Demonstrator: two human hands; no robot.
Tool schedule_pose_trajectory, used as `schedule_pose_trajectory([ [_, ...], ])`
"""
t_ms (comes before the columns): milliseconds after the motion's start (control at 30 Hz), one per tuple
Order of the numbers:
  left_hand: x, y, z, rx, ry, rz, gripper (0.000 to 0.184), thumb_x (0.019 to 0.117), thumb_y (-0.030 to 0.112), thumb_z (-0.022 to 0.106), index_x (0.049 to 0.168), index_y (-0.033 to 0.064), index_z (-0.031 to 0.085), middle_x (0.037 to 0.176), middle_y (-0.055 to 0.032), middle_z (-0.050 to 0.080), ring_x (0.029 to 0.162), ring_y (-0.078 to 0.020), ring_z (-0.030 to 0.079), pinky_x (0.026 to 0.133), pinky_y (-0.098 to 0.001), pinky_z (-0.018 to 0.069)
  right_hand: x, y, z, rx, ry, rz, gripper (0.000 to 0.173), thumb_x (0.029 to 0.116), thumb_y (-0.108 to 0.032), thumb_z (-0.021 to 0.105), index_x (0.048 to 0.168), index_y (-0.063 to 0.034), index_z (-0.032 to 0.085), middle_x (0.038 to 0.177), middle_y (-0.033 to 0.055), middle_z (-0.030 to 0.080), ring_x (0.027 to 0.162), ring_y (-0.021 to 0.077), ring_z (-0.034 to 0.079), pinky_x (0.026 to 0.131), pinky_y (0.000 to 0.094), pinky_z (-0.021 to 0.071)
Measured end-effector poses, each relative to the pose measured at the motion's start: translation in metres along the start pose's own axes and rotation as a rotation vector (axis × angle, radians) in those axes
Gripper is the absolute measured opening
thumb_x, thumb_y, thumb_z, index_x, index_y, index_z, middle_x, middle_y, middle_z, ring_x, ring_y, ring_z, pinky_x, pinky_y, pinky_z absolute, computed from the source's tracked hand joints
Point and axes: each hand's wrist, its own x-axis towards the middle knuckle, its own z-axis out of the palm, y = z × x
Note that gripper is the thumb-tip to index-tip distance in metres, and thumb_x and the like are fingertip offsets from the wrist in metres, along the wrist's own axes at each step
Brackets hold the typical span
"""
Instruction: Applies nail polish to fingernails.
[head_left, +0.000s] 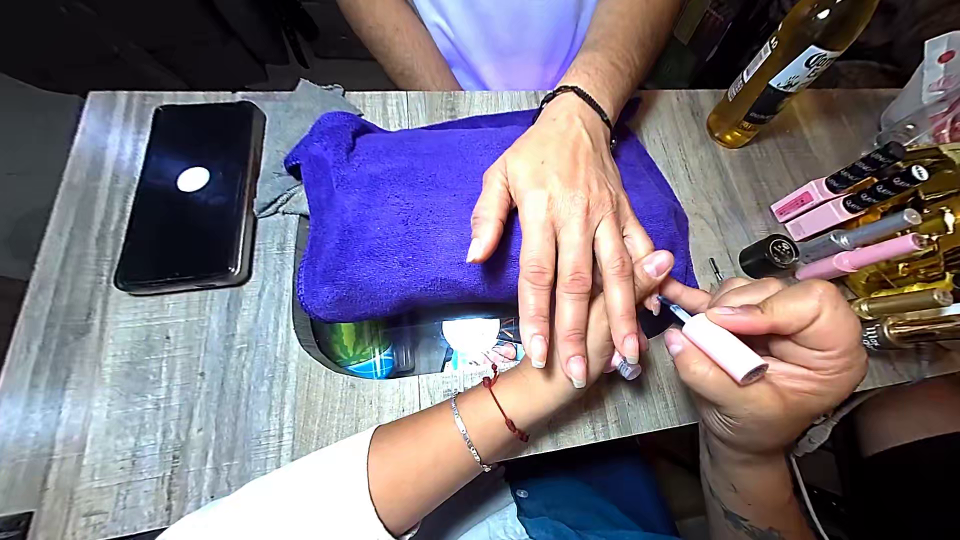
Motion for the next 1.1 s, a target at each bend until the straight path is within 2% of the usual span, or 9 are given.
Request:
schedule_pose_trajectory([
  [167, 0.0007, 0.0027, 0.0002, 0.037, 0.013, 0.039, 0.029, 0.1081, 0.022, 0.052, 0.081, 0.0136, 0.058, 0.055, 0.0082, 0.05, 0.045, 0.003, 0.048, 0.045, -0.0118, 0.0438, -0.0002, 0.0002, 0.0016, -0.001, 0.008, 0.003, 0.03, 0.0732, 0.002, 0.077, 0.095, -0.0158, 0.064, 0.087, -0.0093, 0.065, 0.084, 0.0049, 0.07, 0.09, 0.0331, 0.0645],
  [267, 0.0003, 0.0035, 0.002, -0.004, 0.027, 0.01, 0.034, 0.108, 0.023, 0.052, 0.075, 0.0143, 0.055, 0.05, 0.0081, 0.045, 0.041, 0.0027, 0.044, 0.041, -0.0121, 0.0398, 0.0001, 0.0, 0.0019, -0.001, 0.005, 0.003, 0.03, 0.0732, 0.002, 0.076, 0.094, -0.0156, 0.064, 0.086, -0.0095, 0.066, 0.083, 0.0045, 0.07, 0.09, 0.0326, 0.0645],
  [633, -0.0002, 0.004, 0.0007, 0.016, 0.013, -0.052, 0.037, 0.1093, 0.026, 0.05, 0.075, 0.0142, 0.054, 0.049, 0.007, 0.044, 0.04, 0.0008, 0.044, 0.041, -0.013, 0.0395, -0.0005, -0.0007, 0.001, 0.001, -0.022, -0.006, 0.028, 0.0734, 0.001, 0.076, 0.093, -0.015, 0.063, 0.086, -0.0092, 0.065, 0.083, 0.0049, 0.069, 0.092, 0.0351, 0.0643],
  [767, 0.0, 0.003, -0.0004, 0.053, 0.008, -0.012, 0.032, 0.1092, 0.026, 0.05, 0.081, 0.0129, 0.056, 0.051, 0.0072, 0.046, 0.042, 0.0013, 0.046, 0.042, -0.0129, 0.0417, -0.0011, -0.0004, 0.0009, -0.009, -0.027, -0.016, 0.027, 0.0739, 0.001, 0.076, 0.092, -0.0145, 0.062, 0.084, -0.0087, 0.064, 0.081, 0.0049, 0.069, 0.093, 0.0361, 0.0638],
  [1100, 0.0005, 0.0027, 0.0001, 0.011, 0.009, -0.013, 0.035, 0.1086, 0.023, 0.051, 0.075, 0.0139, 0.055, 0.049, 0.0079, 0.046, 0.04, 0.0021, 0.046, 0.041, -0.0123, 0.0417, -0.0026, -0.0006, 0.0002, -0.032, -0.029, -0.032, 0.027, 0.0718, -0.001, 0.076, 0.09, -0.0144, 0.061, 0.08, -0.0093, 0.061, 0.076, 0.0025, 0.066, 0.092, 0.0346, 0.0634],
])
